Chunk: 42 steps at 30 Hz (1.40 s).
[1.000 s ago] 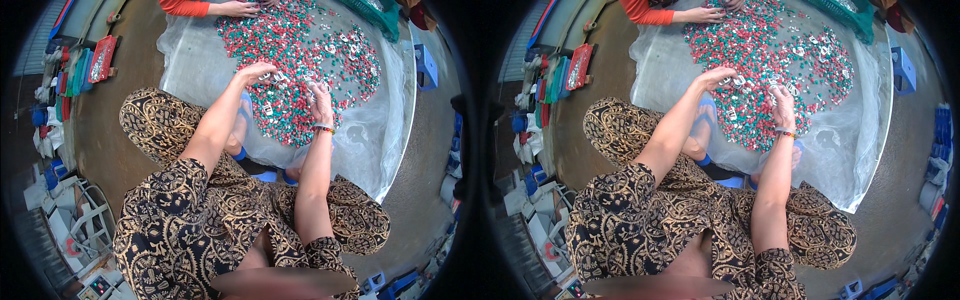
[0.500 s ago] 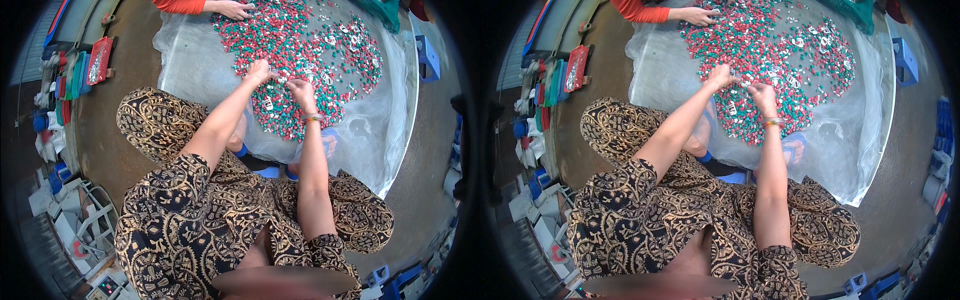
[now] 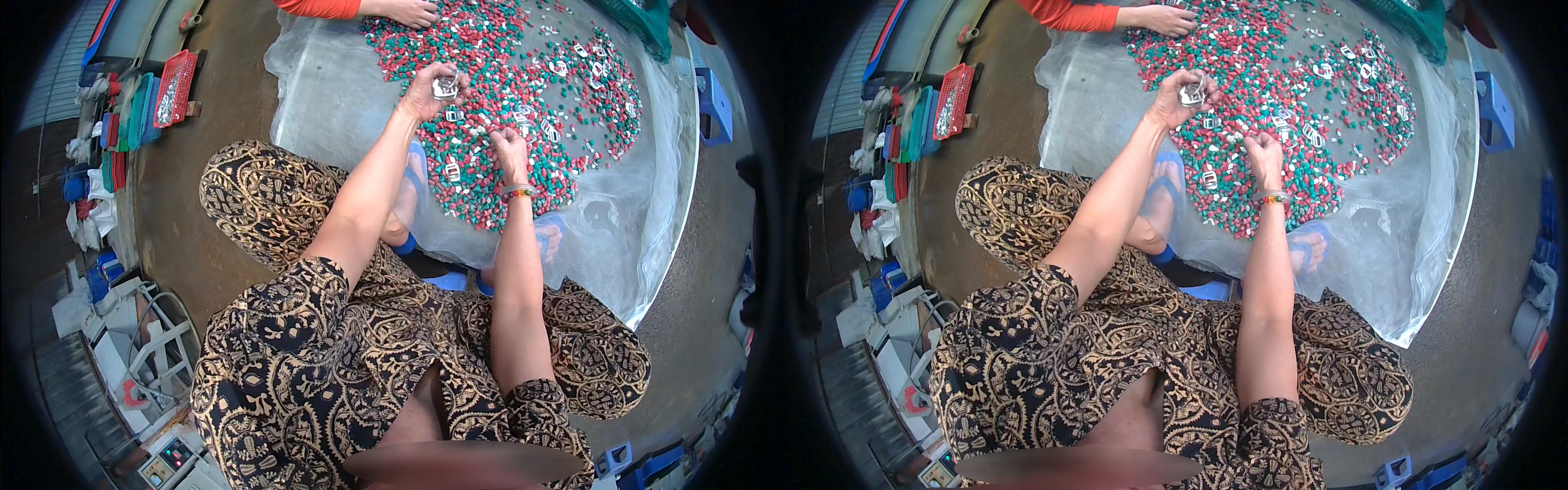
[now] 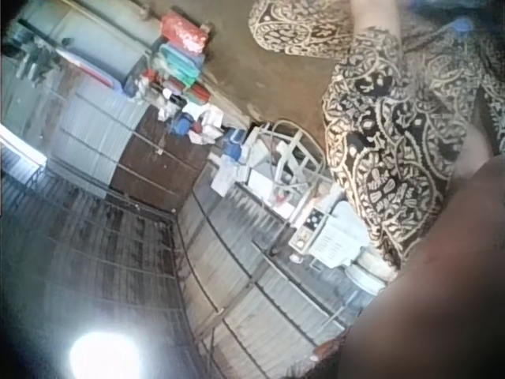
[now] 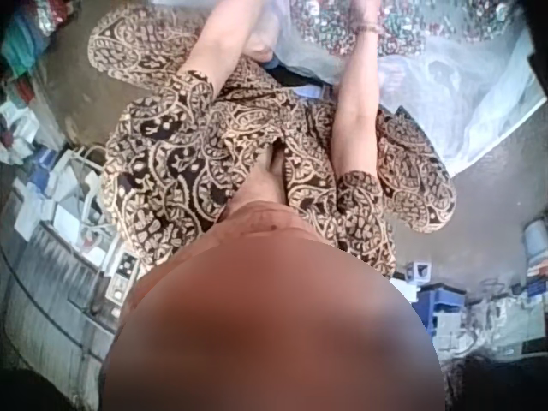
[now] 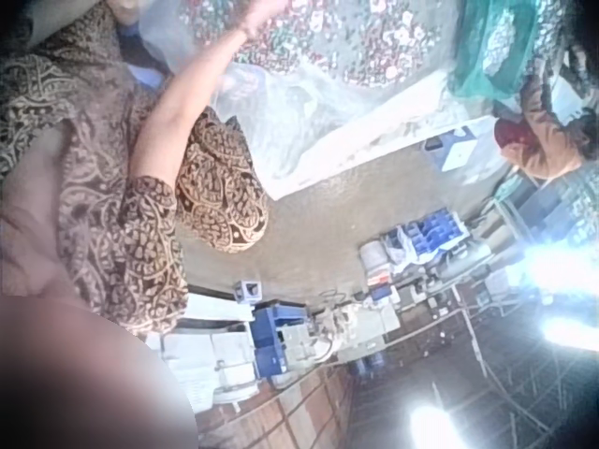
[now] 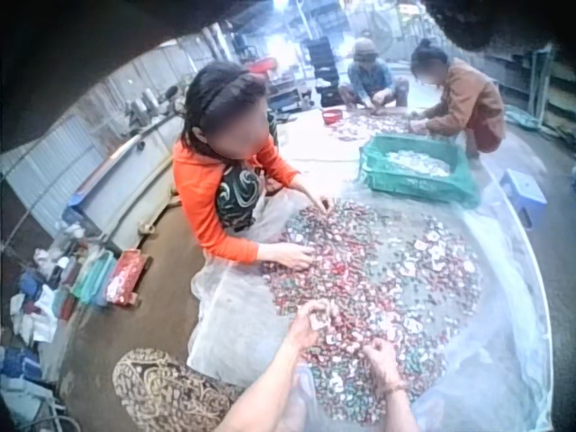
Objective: The person sits on a low stool and sorts a large pile of red, green, and white plastic bottle caps by hand. They pick up caps, separate them, and place them into a green basket. Another person works alongside them on the same pile.
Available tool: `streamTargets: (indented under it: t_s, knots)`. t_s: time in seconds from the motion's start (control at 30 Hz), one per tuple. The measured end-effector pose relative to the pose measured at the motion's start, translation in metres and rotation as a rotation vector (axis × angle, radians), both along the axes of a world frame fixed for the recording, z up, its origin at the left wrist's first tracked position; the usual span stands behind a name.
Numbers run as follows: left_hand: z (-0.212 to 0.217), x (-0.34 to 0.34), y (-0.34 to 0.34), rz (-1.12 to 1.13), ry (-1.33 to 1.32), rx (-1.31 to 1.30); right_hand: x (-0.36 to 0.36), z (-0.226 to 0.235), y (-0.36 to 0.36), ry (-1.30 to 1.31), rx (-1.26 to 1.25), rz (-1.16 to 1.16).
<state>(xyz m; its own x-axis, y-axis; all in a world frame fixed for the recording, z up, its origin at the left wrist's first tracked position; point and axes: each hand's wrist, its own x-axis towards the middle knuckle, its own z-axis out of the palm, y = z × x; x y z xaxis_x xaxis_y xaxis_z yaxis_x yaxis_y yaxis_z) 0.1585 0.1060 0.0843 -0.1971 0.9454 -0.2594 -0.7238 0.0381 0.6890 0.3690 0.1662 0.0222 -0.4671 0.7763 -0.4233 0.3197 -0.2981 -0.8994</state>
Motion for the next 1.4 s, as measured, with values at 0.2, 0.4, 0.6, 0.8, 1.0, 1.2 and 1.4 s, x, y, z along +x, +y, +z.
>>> streamTargets:
  t_s: [0.2,0.4,0.6,0.8,1.0,1.2,1.4]
  knots:
    - [-0.009,0.002,0.000,0.014,-0.089,0.013,0.016,0.034,0.011,0.317,-0.308,-0.111]
    - [-0.035,0.002,0.007,-0.068,0.156,-0.251,0.031,0.027,0.019,0.116,-0.151,-0.014]
    - [-0.081,0.024,-0.009,-0.292,1.691,-0.648,0.052,0.006,0.031,0.053,-0.171,-0.131]
    - [-0.055,0.003,-0.004,-0.059,1.063,-0.477,0.059,-0.005,0.079,-0.176,0.183,-0.067]
    - [-0.011,0.001,-0.015,-0.088,-0.226,0.066,0.018,-0.048,0.088,-0.596,0.682,0.241]
    - [-0.016,0.034,-0.045,-0.124,-0.086,-0.193,0.017,-0.025,0.095,-0.154,0.234,-0.176]
    - [-0.054,0.078,-0.067,-0.605,1.365,-0.785,0.077,0.019,0.083,0.631,-0.401,-0.392]
